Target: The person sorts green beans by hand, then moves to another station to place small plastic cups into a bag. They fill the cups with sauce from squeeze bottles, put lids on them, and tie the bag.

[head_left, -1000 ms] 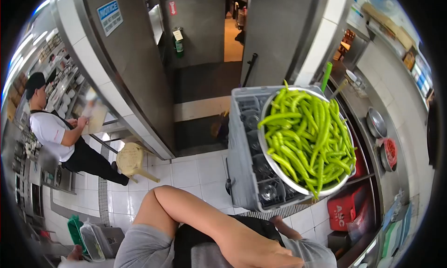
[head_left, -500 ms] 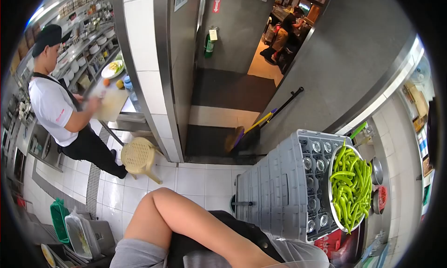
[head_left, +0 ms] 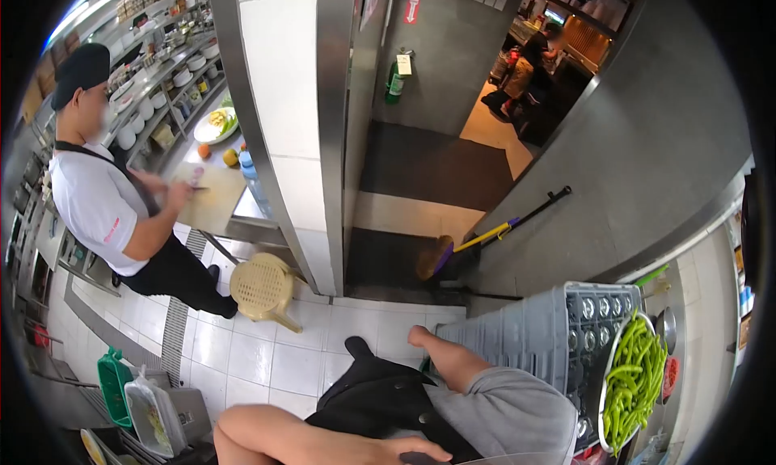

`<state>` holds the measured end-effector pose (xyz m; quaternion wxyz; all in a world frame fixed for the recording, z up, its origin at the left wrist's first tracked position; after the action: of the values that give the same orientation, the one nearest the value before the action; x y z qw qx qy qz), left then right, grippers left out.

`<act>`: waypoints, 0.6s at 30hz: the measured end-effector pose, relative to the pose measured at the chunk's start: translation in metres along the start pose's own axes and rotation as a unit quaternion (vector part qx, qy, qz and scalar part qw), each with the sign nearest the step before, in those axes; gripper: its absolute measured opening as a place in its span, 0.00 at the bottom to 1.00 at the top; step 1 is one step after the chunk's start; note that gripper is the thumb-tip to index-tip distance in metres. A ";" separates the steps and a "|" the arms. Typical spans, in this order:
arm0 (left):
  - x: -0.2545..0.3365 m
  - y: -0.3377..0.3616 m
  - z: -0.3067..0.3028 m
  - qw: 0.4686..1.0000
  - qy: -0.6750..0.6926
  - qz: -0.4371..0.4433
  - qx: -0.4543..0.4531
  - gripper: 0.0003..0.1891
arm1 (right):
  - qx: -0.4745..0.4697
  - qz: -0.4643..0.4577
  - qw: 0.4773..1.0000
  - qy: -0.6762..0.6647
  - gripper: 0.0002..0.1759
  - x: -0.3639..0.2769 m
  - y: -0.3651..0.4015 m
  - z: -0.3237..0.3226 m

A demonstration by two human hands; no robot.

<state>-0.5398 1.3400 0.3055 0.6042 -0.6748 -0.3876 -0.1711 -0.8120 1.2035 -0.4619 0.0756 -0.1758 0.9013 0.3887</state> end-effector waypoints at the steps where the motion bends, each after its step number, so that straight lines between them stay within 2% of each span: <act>1: 0.007 0.011 -0.020 1.000 -0.018 -0.004 0.022 0.14 | 0.017 -0.005 1.000 -0.013 0.12 -0.012 -0.015 -0.024; 4: 0.029 0.043 -0.064 0.984 -0.065 -0.012 0.167 0.13 | 0.018 -0.052 0.998 -0.005 0.13 -0.073 -0.033 -0.105; 6: 0.031 0.065 -0.074 0.923 -0.041 -0.010 0.383 0.13 | 0.009 -0.068 0.998 0.001 0.14 -0.099 -0.062 -0.138; 7: 0.031 0.081 -0.074 0.869 -0.029 -0.007 0.494 0.13 | 0.002 -0.066 0.998 -0.004 0.14 -0.099 -0.089 -0.134; 9: 0.036 0.098 -0.088 0.879 -0.090 -0.071 0.462 0.14 | 0.040 -0.036 0.998 -0.027 0.12 -0.107 -0.119 -0.145; 10: 0.042 0.114 -0.090 0.873 -0.122 -0.108 0.459 0.15 | -0.010 -0.076 0.996 -0.051 0.11 -0.081 -0.161 -0.120; 11: 0.047 0.136 -0.083 0.843 -0.130 -0.113 0.510 0.16 | -0.075 -0.046 0.995 -0.035 0.10 -0.099 -0.152 -0.142; 12: 0.051 0.160 -0.072 0.810 -0.142 -0.116 0.557 0.17 | -0.052 -0.072 0.996 -0.010 0.12 -0.126 -0.141 -0.165; 13: 0.058 0.191 -0.064 0.780 -0.155 -0.101 0.598 0.18 | -0.072 -0.076 0.994 -0.017 0.14 -0.145 -0.137 -0.179; 14: 0.065 0.221 -0.054 0.753 -0.171 -0.085 0.630 0.18 | -0.075 -0.118 0.990 -0.003 0.14 -0.172 -0.130 -0.195; 16: 0.082 0.277 -0.031 0.630 -0.216 -0.031 0.745 0.17 | -0.080 -0.171 0.982 -0.008 0.13 -0.207 -0.140 -0.208; 18: 0.094 0.339 -0.007 0.533 -0.180 0.047 0.825 0.12 | -0.111 -0.179 0.978 -0.003 0.13 -0.227 -0.156 -0.207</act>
<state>-0.2304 1.3732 0.1416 0.8175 0.0902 -0.4249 0.3782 -0.5430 1.0126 -0.3627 0.1271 -0.3405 0.8061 0.4670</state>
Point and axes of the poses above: each hand's wrist, its own y-axis away from the middle knuckle, its own z-axis out of the palm, x = y × z, the point moved 6 cm from there along -y, towards the middle knuckle, and after that the axes turned 14 degrees about -y, right-handed, at the moved point
